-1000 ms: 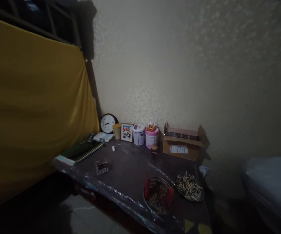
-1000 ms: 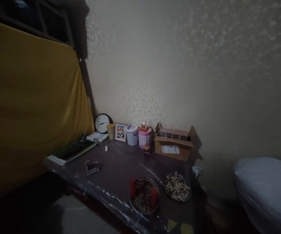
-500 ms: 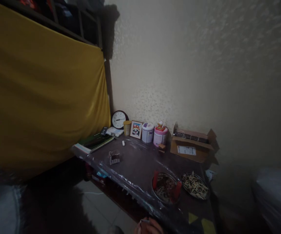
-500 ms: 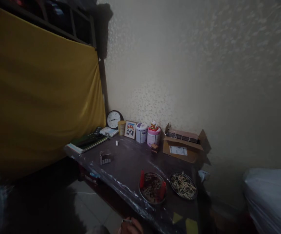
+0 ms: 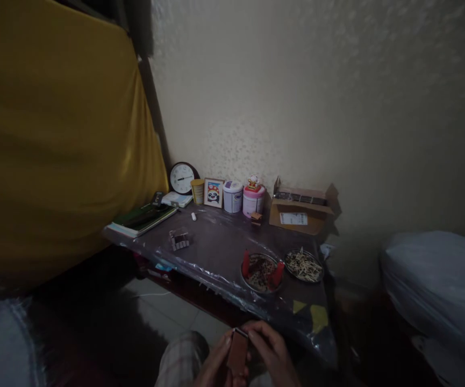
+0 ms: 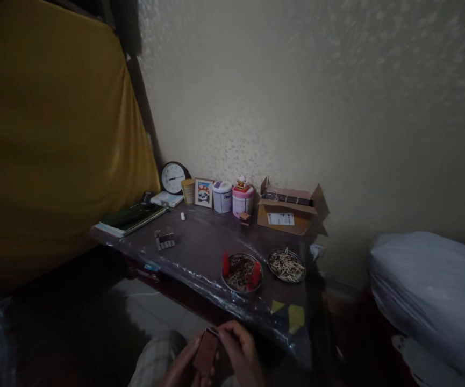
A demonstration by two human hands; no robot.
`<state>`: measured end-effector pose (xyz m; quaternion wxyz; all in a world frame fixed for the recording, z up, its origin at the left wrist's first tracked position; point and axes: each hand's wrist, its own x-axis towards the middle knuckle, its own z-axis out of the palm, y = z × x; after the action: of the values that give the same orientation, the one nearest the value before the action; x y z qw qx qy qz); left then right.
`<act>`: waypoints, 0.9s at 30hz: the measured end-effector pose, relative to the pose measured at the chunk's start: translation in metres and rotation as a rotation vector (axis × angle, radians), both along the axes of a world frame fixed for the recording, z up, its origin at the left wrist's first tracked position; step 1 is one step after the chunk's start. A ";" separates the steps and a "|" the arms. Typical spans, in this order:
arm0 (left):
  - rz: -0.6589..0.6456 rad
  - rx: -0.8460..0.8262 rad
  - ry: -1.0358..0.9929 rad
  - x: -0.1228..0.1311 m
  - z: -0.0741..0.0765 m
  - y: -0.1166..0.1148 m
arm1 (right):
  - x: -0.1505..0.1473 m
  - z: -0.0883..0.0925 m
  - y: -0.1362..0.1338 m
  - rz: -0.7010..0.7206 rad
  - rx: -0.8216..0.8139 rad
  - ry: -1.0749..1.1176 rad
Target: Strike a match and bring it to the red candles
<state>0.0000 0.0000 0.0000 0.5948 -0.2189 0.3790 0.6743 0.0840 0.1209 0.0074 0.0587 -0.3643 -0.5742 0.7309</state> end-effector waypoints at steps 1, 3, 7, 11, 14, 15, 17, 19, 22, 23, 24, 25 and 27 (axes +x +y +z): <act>-0.020 0.012 0.003 0.001 0.002 0.000 | 0.001 -0.001 0.001 -0.007 -0.004 0.001; -0.054 0.048 0.013 0.003 0.006 0.000 | 0.004 -0.005 0.002 0.002 -0.023 0.017; -0.083 0.125 0.031 0.005 0.016 -0.002 | 0.009 -0.005 0.002 0.034 -0.163 0.044; -0.084 0.152 0.013 0.006 0.022 -0.004 | 0.008 0.006 0.005 0.032 -0.128 0.042; -0.090 0.129 -0.033 0.005 0.022 -0.005 | 0.006 0.009 0.007 0.028 -0.068 0.014; -0.094 0.125 -0.041 0.005 0.021 -0.006 | 0.006 0.008 0.007 0.027 -0.042 0.000; -0.095 0.121 -0.053 0.005 0.016 -0.007 | 0.006 0.004 0.008 0.021 0.054 -0.019; -0.098 0.110 -0.070 0.006 0.011 -0.008 | 0.006 0.001 0.010 0.029 0.147 -0.019; -0.097 0.099 -0.096 0.007 0.004 -0.011 | 0.006 0.003 0.012 0.107 0.275 -0.015; -0.098 0.105 -0.098 0.007 0.003 -0.012 | 0.006 0.006 0.013 0.154 0.333 -0.014; -0.097 0.116 -0.091 0.006 0.003 -0.012 | 0.006 0.010 0.015 0.210 0.399 -0.010; -0.096 0.128 -0.084 0.006 0.004 -0.013 | 0.006 0.013 0.016 0.268 0.462 -0.005; -0.098 0.137 -0.072 0.004 0.006 -0.013 | 0.005 0.021 0.019 0.377 0.580 0.000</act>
<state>0.0044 -0.0130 0.0057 0.6539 -0.1830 0.3207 0.6604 0.0893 0.1395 0.0287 0.0234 -0.2199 -0.8152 0.5353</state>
